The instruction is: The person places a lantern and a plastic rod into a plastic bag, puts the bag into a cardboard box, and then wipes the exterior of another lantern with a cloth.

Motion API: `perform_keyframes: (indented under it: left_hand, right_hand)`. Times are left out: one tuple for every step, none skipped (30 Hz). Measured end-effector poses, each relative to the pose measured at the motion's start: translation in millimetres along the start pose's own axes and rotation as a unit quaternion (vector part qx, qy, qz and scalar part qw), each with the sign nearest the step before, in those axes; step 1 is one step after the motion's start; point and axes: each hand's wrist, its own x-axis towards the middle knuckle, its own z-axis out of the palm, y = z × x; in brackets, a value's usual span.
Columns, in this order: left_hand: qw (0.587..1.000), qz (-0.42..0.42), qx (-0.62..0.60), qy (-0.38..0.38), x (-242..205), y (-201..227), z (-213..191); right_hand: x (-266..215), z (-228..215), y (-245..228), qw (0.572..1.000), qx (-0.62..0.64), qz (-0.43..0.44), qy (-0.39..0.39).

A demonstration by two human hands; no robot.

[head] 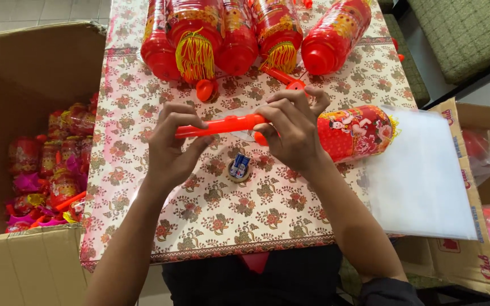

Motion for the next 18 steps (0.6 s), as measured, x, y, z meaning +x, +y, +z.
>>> perform_keyframes:
  left_hand:
    - [1.000,0.000,-0.030,-0.004,-3,-5,1]
    - [0.998,0.001,-0.061,-0.007,-7,-11,1]
    - [0.998,-0.002,-0.061,-0.006,-4,-4,3]
    - [0.996,-0.057,-0.069,-0.014,-2,4,4]
    - [0.991,-0.107,-0.076,-0.023,4,10,4]
    - [0.991,-0.105,-0.075,-0.022,3,7,2]
    - [0.990,-0.129,-0.049,-0.032,1,4,0]
    - [0.987,-0.153,-0.022,-0.043,-1,0,-1]
    - [0.987,-0.155,-0.023,-0.042,2,6,-1]
    - [0.987,-0.156,-0.006,-0.039,5,11,-1]
    - [0.987,-0.155,0.011,-0.037,10,16,0]
    - [0.987,-0.155,0.011,-0.035,2,6,0]
    - [0.991,-0.129,0.010,-0.035,-4,-4,0]
    - [0.994,-0.104,0.009,-0.034,-10,-14,0]
    - [0.994,-0.102,0.008,-0.035,-6,-12,3]
    - [0.997,-0.045,0.050,-0.029,-3,-9,6]
    - [0.996,0.006,0.090,-0.021,-3,-6,10]
    - [0.996,0.003,0.089,-0.022,-3,-2,11]
  right_hand:
    - [1,-1,-1,1.000,0.004,-0.003,0.007]
    - [2,-2,-1,1.000,0.009,-0.005,0.014]
    - [3,-3,-4,1.000,0.010,-0.004,0.012]
    - [5,-5,-6,0.999,0.035,-0.017,0.018]
    - [9,-5,-6,0.997,0.059,-0.032,0.027]
    - [16,-9,-11,0.997,0.059,-0.035,0.029]
    - [21,-13,-17,0.997,0.042,-0.056,0.033]
    - [26,-18,-23,0.996,0.024,-0.077,0.036]
    - [19,-13,-18,0.996,0.026,-0.076,0.034]
    - [12,-9,-14,0.996,0.017,-0.075,0.036]
    - [7,-4,-8,0.996,0.007,-0.075,0.039]
    - [4,-5,-7,0.996,0.008,-0.076,0.039]
    - [3,-4,-6,0.998,0.002,-0.061,0.029]
    - [2,-4,-5,0.999,-0.003,-0.046,0.020]
    - [-4,0,2,0.999,-0.005,-0.046,0.022]
    - [-10,4,10,0.999,0.000,-0.030,0.012]
    - [-19,8,15,1.000,0.008,-0.011,-0.001]
    - [-13,3,11,1.000,0.009,-0.009,-0.003]
